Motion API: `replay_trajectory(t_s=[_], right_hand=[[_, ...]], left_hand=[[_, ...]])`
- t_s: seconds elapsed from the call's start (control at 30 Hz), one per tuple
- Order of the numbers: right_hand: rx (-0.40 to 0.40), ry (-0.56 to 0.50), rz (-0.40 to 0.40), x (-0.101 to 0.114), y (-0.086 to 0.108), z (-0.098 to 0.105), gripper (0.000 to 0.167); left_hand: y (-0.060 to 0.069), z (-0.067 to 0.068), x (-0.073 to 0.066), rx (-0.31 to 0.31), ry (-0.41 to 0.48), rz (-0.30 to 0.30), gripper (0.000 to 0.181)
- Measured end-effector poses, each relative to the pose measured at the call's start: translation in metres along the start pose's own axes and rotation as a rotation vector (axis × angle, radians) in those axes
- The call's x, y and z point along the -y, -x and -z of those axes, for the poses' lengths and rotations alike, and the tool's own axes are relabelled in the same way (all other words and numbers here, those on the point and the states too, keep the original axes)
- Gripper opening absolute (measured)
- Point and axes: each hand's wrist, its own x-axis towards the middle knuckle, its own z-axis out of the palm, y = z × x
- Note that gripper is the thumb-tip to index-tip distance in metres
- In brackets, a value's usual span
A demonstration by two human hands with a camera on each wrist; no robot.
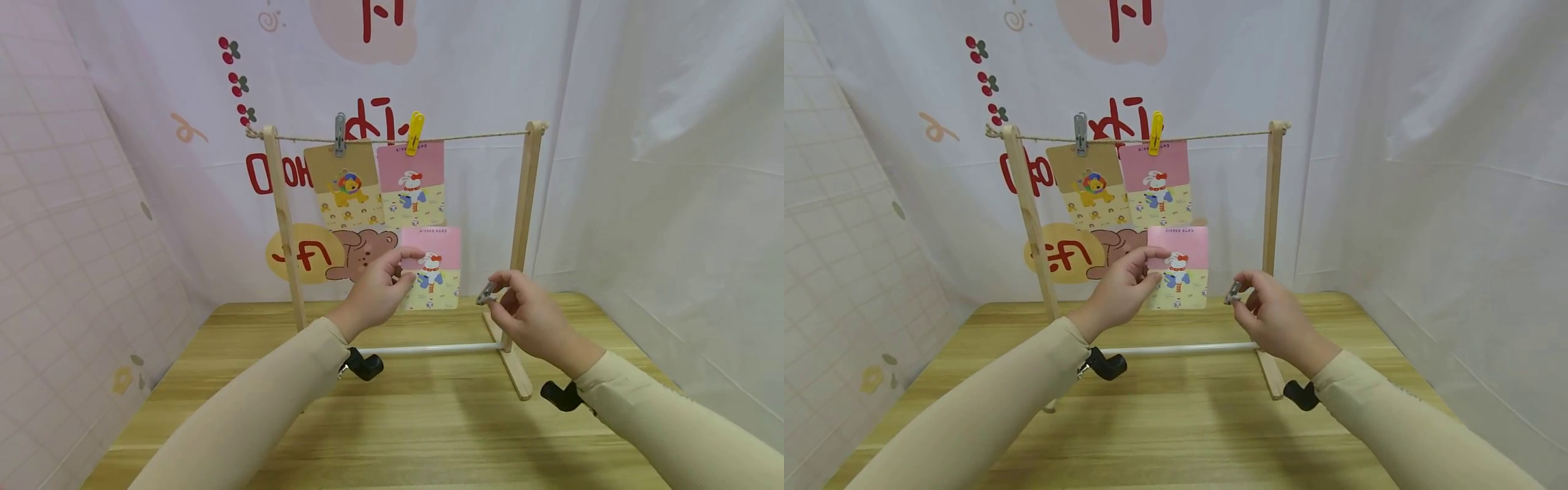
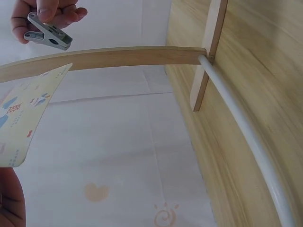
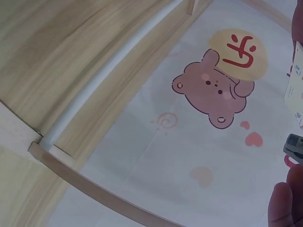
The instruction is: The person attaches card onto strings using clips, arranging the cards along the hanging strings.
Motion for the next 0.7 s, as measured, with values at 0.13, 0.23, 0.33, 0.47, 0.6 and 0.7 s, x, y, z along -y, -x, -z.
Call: replay_trajectory(t_s=[0.13,0.23,0.33,0.47,0.6,0.7], right_hand=[[-0.023,0.015,-0.004,0.001,-0.003,0.003,0.029],[-0.042,0.021,-0.002,0.002,-0.005,0.005,0.027],[-0.058,0.025,0.001,0.004,-0.007,0.007,0.025],[-0.069,0.032,0.005,0.006,-0.009,0.010,0.024],[-0.083,0.025,0.014,0.008,-0.010,0.013,0.023],[-0.101,0.011,0.026,0.008,-0.011,0.014,0.024]], left_hand=[[-0.005,0.000,-0.004,-0.002,-0.007,-0.018,0.032],[-0.008,-0.001,-0.007,-0.014,-0.016,-0.036,0.031],[-0.011,-0.001,-0.010,-0.023,-0.019,-0.042,0.031],[-0.013,-0.002,-0.012,-0.023,-0.017,-0.037,0.031],[-0.015,-0.002,-0.015,-0.020,-0.006,-0.035,0.031],[-0.016,-0.002,-0.017,-0.018,0.004,-0.038,0.030]])
